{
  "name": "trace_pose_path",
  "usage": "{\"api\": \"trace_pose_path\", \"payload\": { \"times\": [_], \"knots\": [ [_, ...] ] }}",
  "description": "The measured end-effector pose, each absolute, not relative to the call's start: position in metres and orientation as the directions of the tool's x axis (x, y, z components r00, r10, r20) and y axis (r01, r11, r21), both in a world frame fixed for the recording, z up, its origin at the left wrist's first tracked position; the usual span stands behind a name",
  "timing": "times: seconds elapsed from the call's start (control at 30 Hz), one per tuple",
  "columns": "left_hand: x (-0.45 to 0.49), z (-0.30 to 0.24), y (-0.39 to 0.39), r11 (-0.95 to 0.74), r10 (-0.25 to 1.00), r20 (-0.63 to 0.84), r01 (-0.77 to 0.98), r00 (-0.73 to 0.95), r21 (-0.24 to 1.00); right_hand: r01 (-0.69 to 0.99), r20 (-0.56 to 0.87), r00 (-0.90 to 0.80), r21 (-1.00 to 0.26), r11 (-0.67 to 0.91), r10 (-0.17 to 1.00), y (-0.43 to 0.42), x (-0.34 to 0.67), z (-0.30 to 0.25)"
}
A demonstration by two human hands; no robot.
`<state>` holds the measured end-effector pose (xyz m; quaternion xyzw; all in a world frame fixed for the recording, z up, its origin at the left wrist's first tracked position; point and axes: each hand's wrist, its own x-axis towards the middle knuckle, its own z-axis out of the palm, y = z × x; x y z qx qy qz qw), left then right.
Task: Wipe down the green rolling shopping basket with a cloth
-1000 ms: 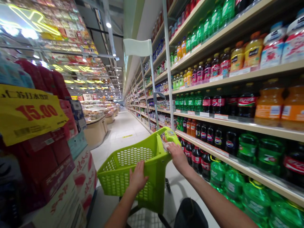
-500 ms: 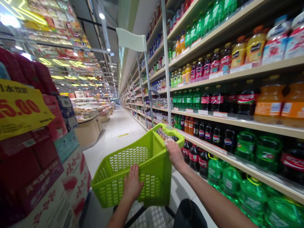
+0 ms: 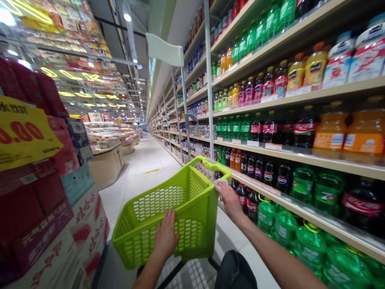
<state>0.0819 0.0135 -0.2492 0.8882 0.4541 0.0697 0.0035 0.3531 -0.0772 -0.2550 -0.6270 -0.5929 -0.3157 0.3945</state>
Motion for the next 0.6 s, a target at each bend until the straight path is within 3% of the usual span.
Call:
{"api": "trace_pose_path", "payload": {
  "times": [0.13,0.2,0.33,0.43,0.6],
  "knots": [
    [0.082,-0.245,0.012,-0.589,0.807,0.088,0.806,0.584,0.058,0.987,0.790,-0.058,-0.048,0.155,0.611,-0.082,0.317,-0.325],
    [0.082,-0.245,0.012,-0.596,0.802,0.083,0.802,0.591,0.046,0.981,0.784,-0.034,-0.091,0.169,0.620,-0.088,0.311,-0.328],
    [0.083,-0.247,0.012,-0.599,0.798,0.107,0.799,0.593,0.045,0.963,0.869,0.202,-0.260,0.070,0.451,-0.092,0.338,-0.269],
    [0.085,-0.246,0.011,-0.587,0.808,0.106,0.808,0.580,0.054,0.962,0.885,0.239,-0.272,0.028,0.399,-0.086,0.347,-0.251],
    [0.078,-0.244,0.013,-0.584,0.809,0.099,0.811,0.579,0.026,0.972,0.807,0.059,-0.181,0.151,0.587,-0.084,0.322,-0.309]
  ]
}}
